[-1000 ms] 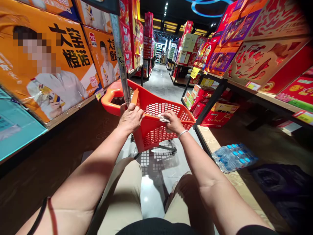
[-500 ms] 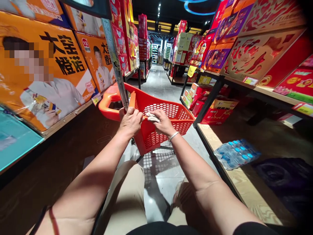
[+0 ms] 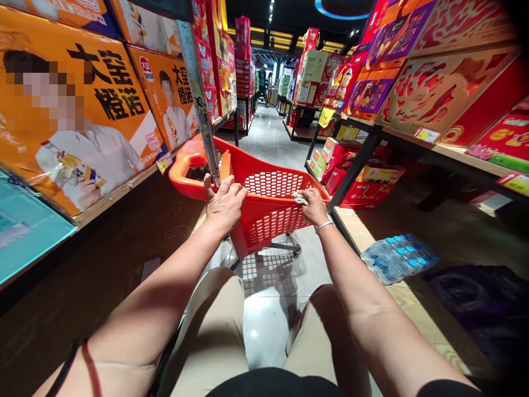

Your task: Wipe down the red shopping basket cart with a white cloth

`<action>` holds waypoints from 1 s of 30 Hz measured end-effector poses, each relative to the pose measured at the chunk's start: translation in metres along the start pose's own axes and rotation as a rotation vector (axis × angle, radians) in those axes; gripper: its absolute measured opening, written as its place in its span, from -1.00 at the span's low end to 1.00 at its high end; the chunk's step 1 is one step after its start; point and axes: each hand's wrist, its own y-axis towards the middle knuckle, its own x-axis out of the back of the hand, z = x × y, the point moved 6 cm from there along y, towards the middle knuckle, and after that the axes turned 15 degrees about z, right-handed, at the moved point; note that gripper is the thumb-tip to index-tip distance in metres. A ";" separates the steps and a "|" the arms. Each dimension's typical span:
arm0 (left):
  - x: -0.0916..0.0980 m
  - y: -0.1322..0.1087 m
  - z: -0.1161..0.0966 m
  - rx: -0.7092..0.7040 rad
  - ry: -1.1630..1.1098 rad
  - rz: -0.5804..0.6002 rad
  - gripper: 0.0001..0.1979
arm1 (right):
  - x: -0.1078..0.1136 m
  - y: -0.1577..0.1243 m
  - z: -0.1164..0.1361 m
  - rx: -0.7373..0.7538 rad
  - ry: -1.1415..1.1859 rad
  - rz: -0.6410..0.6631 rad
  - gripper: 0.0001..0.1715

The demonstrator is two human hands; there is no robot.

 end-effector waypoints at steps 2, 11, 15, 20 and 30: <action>0.007 -0.008 -0.013 0.021 0.069 -0.085 -0.57 | -0.006 0.003 0.015 -0.006 0.025 -0.016 -0.50; 0.016 0.013 -0.019 -0.148 0.309 0.110 -0.71 | -0.045 -0.002 0.111 0.419 0.228 0.012 -0.43; 0.017 0.018 -0.017 -0.151 0.336 0.138 -0.74 | -0.057 -0.022 0.089 0.142 0.171 -0.178 -0.38; 0.014 0.012 -0.018 -0.183 0.277 0.064 -0.69 | -0.085 -0.045 0.099 0.218 0.115 -0.246 -0.38; 0.017 0.007 -0.009 -0.142 0.201 0.063 -0.66 | -0.152 -0.064 0.107 0.440 0.051 0.176 -0.58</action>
